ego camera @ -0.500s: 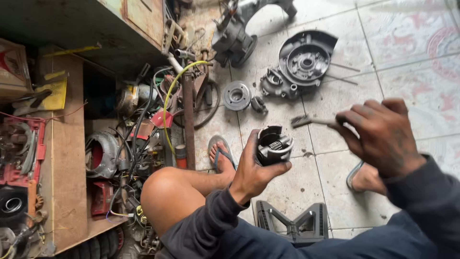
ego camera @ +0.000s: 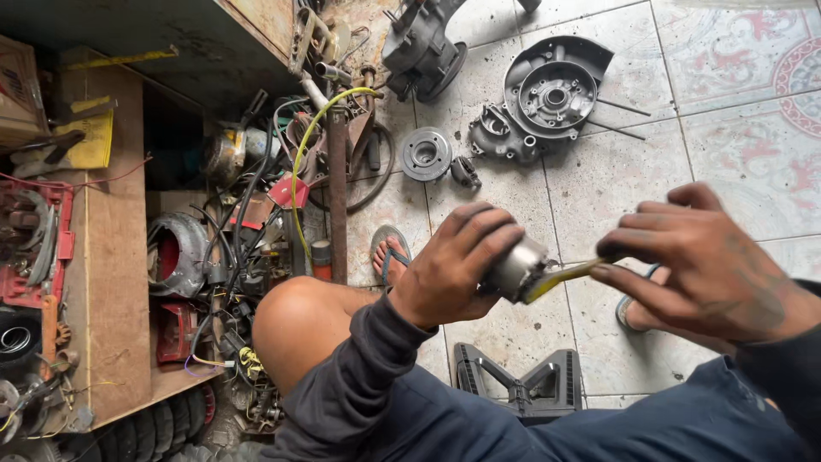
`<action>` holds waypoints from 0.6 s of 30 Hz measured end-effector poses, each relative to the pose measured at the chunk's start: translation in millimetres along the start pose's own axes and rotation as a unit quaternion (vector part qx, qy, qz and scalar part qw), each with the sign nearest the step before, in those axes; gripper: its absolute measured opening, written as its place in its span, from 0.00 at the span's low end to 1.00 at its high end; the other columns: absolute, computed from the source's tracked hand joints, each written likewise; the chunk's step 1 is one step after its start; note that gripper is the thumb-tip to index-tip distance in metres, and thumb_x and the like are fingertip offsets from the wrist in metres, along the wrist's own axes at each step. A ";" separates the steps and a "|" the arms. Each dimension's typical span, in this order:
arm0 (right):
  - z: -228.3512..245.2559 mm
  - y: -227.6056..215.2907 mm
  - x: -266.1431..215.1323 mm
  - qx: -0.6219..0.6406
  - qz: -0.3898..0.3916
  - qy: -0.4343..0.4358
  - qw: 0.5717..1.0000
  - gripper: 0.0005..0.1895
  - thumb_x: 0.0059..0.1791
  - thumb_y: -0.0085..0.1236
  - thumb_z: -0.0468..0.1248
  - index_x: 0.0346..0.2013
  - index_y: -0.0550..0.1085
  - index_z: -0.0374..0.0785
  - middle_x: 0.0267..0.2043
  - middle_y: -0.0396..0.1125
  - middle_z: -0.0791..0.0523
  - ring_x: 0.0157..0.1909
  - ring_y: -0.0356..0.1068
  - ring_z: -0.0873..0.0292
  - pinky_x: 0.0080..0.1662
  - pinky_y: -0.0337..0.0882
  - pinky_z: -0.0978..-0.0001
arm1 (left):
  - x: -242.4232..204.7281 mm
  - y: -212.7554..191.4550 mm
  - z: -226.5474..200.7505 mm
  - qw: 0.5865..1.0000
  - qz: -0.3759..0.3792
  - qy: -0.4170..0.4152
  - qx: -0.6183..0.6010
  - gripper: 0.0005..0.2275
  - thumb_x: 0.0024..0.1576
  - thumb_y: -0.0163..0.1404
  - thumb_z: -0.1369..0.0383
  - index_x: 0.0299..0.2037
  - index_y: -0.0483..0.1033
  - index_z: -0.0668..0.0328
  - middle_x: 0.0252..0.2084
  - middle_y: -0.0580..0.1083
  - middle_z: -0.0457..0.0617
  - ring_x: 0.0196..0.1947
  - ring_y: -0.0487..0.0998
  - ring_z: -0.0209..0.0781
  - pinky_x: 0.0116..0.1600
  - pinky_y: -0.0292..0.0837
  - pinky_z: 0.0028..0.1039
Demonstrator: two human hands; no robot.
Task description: The person sits on the floor and uses a wire brush to clean a cylindrical mechanical part, scrubbing the exterior and interior surfaces. The person rotates the part to access different areas while surrounded by other disassembled engine components.
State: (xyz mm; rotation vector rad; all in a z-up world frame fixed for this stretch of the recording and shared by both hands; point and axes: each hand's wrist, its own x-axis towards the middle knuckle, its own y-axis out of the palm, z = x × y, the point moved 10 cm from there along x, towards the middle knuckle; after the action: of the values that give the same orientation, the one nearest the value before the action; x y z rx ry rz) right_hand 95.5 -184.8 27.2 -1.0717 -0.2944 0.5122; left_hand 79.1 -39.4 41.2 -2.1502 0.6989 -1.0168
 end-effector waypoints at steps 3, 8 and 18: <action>-22.4 -17.7 -2.5 -0.116 -0.092 0.000 0.989 0.11 0.42 0.56 0.52 0.28 0.76 0.51 0.26 0.71 0.63 0.25 0.68 0.62 0.53 0.53 0.63 | 2.5 0.3 -13.5 0.984 -0.018 0.071 0.161 0.14 0.53 0.45 0.77 0.49 0.65 0.70 0.48 0.67 0.59 0.47 0.67 0.54 0.48 0.66 0.43; -12.7 -9.8 3.8 -0.128 -0.085 -0.030 0.988 0.08 0.38 0.57 0.51 0.27 0.75 0.56 0.25 0.69 0.66 0.29 0.67 0.60 0.51 0.55 0.59 | 6.1 8.3 -9.5 0.989 0.004 0.049 0.136 0.17 0.50 0.45 0.75 0.50 0.64 0.69 0.50 0.66 0.60 0.49 0.66 0.58 0.49 0.65 0.45; -37.1 4.0 6.9 -0.147 -0.052 0.032 0.987 0.07 0.44 0.53 0.51 0.28 0.75 0.57 0.27 0.71 0.65 0.27 0.68 0.63 0.49 0.56 0.64 | -0.7 20.9 -2.1 0.989 0.038 0.048 0.135 0.16 0.51 0.46 0.72 0.50 0.65 0.70 0.49 0.67 0.59 0.47 0.67 0.56 0.49 0.64 0.43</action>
State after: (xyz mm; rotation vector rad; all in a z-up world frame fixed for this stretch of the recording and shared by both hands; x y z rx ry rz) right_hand 117.6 -207.7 6.6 -1.3476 -0.3763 0.3458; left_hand 73.1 -53.1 26.4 -1.8394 0.6426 -1.1125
